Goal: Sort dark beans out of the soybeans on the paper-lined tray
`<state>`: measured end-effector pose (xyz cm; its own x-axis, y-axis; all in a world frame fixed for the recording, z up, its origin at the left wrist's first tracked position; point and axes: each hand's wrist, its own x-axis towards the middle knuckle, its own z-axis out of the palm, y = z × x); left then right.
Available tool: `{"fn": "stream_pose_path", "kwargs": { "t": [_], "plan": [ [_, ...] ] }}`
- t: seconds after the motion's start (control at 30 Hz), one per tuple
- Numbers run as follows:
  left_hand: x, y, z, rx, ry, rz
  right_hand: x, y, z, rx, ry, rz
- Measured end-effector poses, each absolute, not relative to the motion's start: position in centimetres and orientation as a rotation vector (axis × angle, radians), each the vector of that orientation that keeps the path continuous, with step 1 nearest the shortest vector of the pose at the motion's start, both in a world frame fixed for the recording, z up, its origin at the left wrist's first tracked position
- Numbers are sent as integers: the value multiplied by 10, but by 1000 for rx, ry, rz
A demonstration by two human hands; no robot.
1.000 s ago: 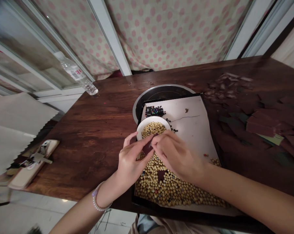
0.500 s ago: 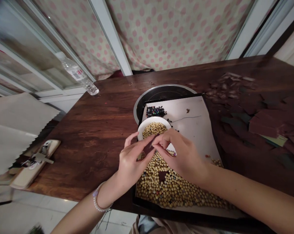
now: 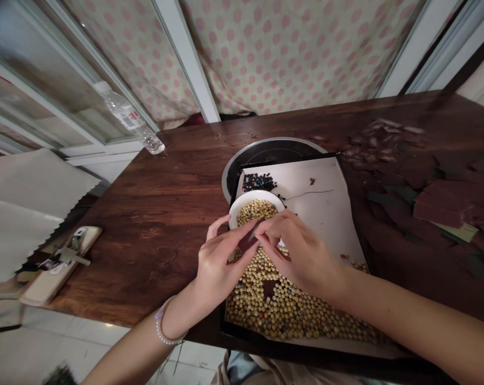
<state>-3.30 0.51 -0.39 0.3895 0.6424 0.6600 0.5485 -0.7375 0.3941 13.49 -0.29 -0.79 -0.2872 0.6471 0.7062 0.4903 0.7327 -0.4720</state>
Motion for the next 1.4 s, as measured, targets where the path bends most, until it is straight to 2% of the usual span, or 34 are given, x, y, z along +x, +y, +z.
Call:
{"fn": "stream_pose_path", "kwargs": {
  "t": [0.43,0.93,1.4],
  "plan": [
    [-32,6,-7,2499,1101,1249,133,-1,-8,-907,-1932,109],
    [-32,6,-8,2501,1116,1213,136,0,-11,-758,-2030,290],
    [-29,7,-5,2436,1162,1259,133,3,-9,-879,-1931,332]
  ]
}}
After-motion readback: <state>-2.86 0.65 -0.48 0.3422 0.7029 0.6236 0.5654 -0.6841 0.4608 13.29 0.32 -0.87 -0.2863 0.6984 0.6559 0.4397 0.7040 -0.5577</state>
